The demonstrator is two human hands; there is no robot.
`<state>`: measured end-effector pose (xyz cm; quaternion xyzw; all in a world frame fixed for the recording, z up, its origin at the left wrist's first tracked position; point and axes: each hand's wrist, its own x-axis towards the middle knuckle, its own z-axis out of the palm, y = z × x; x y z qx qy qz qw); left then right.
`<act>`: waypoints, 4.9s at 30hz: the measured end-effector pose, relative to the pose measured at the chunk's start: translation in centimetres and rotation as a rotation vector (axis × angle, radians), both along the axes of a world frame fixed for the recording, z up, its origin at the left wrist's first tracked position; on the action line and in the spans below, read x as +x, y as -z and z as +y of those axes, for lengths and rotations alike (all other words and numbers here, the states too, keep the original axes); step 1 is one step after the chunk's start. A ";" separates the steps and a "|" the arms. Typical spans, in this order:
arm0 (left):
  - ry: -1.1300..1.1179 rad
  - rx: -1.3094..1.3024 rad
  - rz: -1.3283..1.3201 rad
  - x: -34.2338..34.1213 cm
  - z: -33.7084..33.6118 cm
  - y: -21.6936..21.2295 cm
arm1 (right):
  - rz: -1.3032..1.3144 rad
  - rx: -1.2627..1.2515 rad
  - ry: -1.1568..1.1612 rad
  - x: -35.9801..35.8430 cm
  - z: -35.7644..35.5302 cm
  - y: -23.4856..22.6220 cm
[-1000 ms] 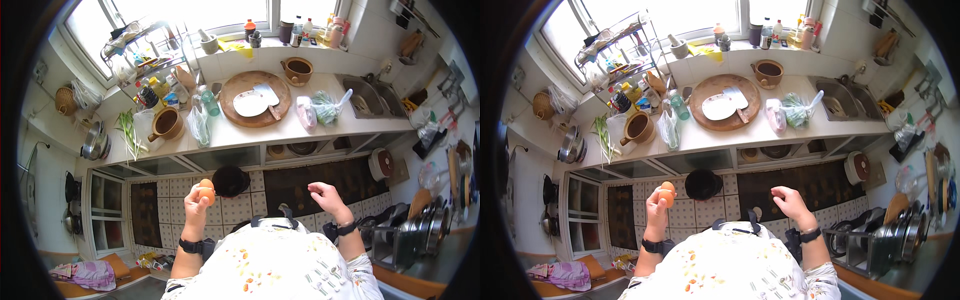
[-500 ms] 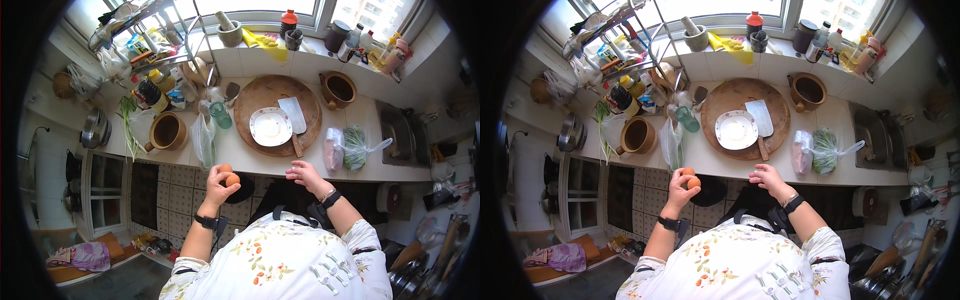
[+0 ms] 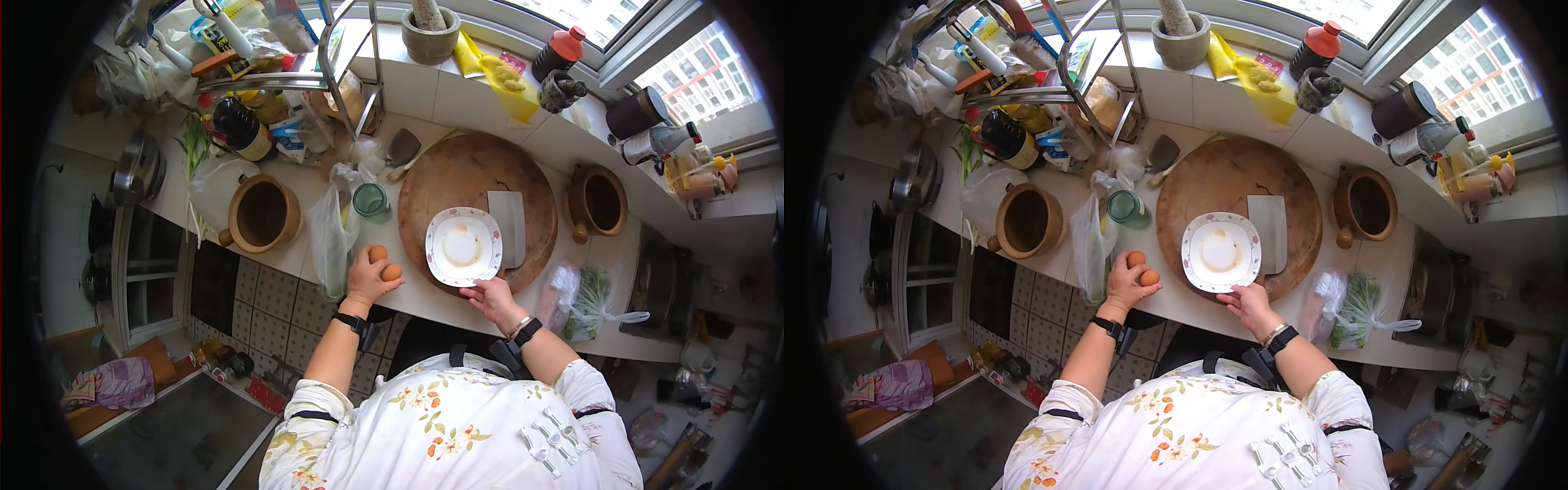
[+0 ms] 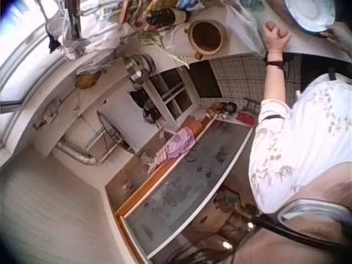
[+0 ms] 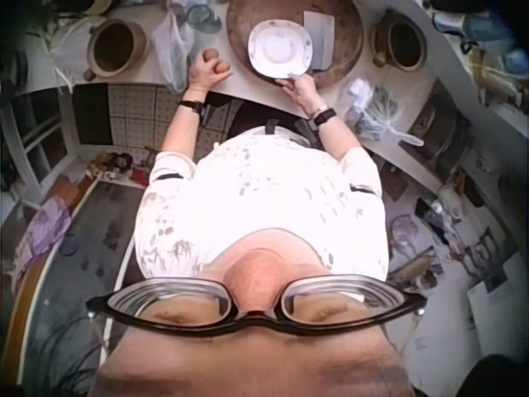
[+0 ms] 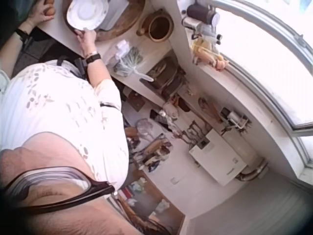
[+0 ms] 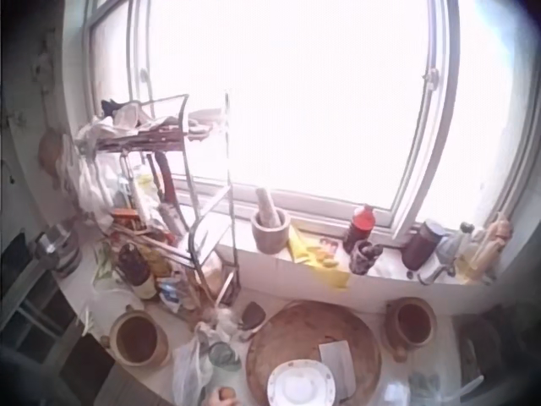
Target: Placing dough buns into a steamer basket and putting the basket into the steamer pot.
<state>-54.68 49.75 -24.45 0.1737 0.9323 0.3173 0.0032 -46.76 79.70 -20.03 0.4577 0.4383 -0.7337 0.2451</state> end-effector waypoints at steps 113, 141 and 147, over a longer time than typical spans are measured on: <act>-0.190 0.161 -0.855 46.1 77.3 -13.5 | -0.073 0.822 0.015 43.1 105.8 14.9; -0.042 0.164 -0.928 44.7 77.0 -12.0 | 0.817 1.168 -0.288 48.4 96.0 -10.5; 0.047 0.155 -0.927 43.9 79.7 -12.0 | 0.644 1.260 -0.100 58.4 101.1 -6.6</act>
